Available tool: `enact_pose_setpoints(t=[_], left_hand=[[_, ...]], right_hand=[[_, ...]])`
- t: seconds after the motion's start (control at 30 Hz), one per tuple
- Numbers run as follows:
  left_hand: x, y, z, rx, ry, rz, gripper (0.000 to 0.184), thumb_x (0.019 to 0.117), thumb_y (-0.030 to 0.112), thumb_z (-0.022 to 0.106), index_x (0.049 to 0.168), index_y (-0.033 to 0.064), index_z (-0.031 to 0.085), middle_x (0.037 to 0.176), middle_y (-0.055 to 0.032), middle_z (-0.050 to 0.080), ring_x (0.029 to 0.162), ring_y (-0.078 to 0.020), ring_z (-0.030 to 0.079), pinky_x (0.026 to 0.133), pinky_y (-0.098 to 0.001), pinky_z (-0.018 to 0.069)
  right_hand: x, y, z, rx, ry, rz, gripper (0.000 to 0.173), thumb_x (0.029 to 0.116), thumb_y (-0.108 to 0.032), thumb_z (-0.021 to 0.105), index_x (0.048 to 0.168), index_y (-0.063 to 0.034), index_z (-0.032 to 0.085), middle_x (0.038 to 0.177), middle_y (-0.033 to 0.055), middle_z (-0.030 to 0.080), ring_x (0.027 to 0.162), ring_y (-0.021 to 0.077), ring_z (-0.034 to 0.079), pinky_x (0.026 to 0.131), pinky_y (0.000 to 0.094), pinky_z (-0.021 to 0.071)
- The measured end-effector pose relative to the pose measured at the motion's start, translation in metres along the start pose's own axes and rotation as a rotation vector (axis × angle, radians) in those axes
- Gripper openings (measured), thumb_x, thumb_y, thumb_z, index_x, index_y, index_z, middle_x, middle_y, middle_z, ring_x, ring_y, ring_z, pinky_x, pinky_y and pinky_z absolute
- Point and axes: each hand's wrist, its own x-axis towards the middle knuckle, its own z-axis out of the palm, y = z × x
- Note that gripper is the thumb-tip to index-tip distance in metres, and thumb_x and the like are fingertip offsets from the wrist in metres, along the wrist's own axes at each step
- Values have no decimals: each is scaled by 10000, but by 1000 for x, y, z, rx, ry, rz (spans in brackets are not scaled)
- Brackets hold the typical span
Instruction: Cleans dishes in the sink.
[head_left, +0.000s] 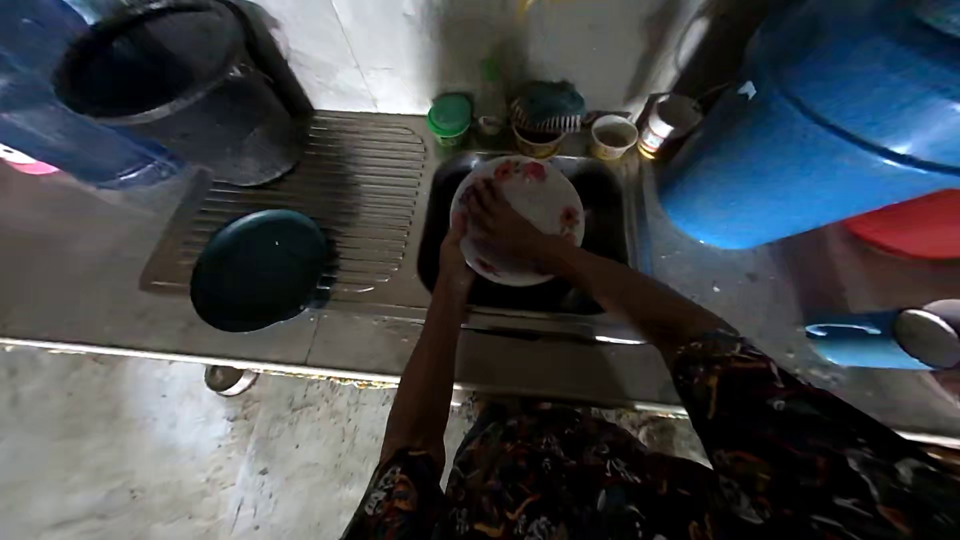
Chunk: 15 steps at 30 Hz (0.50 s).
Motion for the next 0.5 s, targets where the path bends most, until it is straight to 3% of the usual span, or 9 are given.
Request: enact_pose_setpoints(t=[0.03, 0.1, 0.13, 0.17, 0.23, 0.27, 0.3, 0.37, 0.5], left_hand=[[4, 1, 0, 11, 16, 19, 417, 1126, 341, 308, 1377, 94, 533, 1181, -53, 697, 1069, -139, 681, 936, -365, 581], [9, 10, -4, 155, 132, 43, 415, 1118, 389, 327, 1321, 117, 568, 1094, -21, 703, 975, -101, 682, 862, -337, 592], [9, 21, -11, 263, 133, 71, 453, 1122, 386, 324, 1413, 102, 524, 1220, -46, 675, 1083, -121, 656, 948, -363, 563], [10, 30, -17, 348, 120, 123, 476, 1123, 363, 330, 1470, 68, 470, 1304, -91, 648, 1158, -158, 642, 1003, -396, 549], [9, 41, -27, 456, 108, 246, 517, 1109, 304, 388, 1541, 20, 379, 1388, -133, 603, 1214, -180, 627, 1046, -400, 532], [8, 47, -27, 485, 110, 320, 526, 1101, 279, 422, 1547, 6, 361, 1386, -126, 601, 1201, -161, 631, 1039, -378, 537], [5, 52, -23, 501, 129, 393, 515, 1092, 264, 448, 1529, 2, 377, 1344, -98, 622, 1158, -130, 647, 1009, -353, 555], [-6, 64, -16, 492, 177, 496, 509, 1083, 234, 470, 1526, 0, 382, 1389, -67, 601, 1194, -100, 625, 1030, -326, 540], [-21, 75, -8, 437, 242, 638, 441, 1078, 152, 456, 1485, -12, 420, 1342, -34, 637, 1172, -91, 640, 1020, -323, 550]], right_hand=[[-1, -20, 5, 225, -1, -4, 664, 1077, -323, 469, 1613, 7, 257, 1709, 216, 115, 1588, 348, 122, 1281, 496, 165], [-18, -44, 13, 548, -61, -73, 612, 1056, -279, 532, 1574, 4, 369, 1686, 199, 231, 1545, 309, 289, 1253, 457, 265], [-29, -48, 13, 607, -110, -109, 540, 1045, -201, 570, 1529, 4, 445, 1656, 191, 314, 1499, 290, 384, 1218, 429, 344], [-41, -43, 15, 609, -147, -146, 499, 1022, -117, 596, 1497, -4, 496, 1617, 175, 396, 1458, 277, 452, 1193, 424, 392], [-63, -16, 16, 517, -188, -134, 378, 977, 18, 609, 1354, -9, 642, 1479, 161, 567, 1384, 306, 527, 1178, 456, 398], [-69, 2, 12, 437, -193, -66, 292, 989, 17, 587, 1255, -21, 702, 1381, 141, 646, 1318, 308, 582, 1151, 469, 427], [-71, 18, 5, 375, -241, 47, 272, 1014, -7, 563, 1240, -26, 713, 1325, 147, 679, 1274, 322, 612, 1133, 493, 432], [-70, 56, 8, 329, -255, 249, 273, 1015, -15, 571, 1258, -9, 696, 1266, 208, 689, 1201, 369, 649, 1086, 520, 474], [-49, 106, 54, 199, -100, 619, 446, 1014, -102, 611, 1439, 11, 540, 1443, 296, 536, 1347, 475, 508, 1117, 618, 409]])
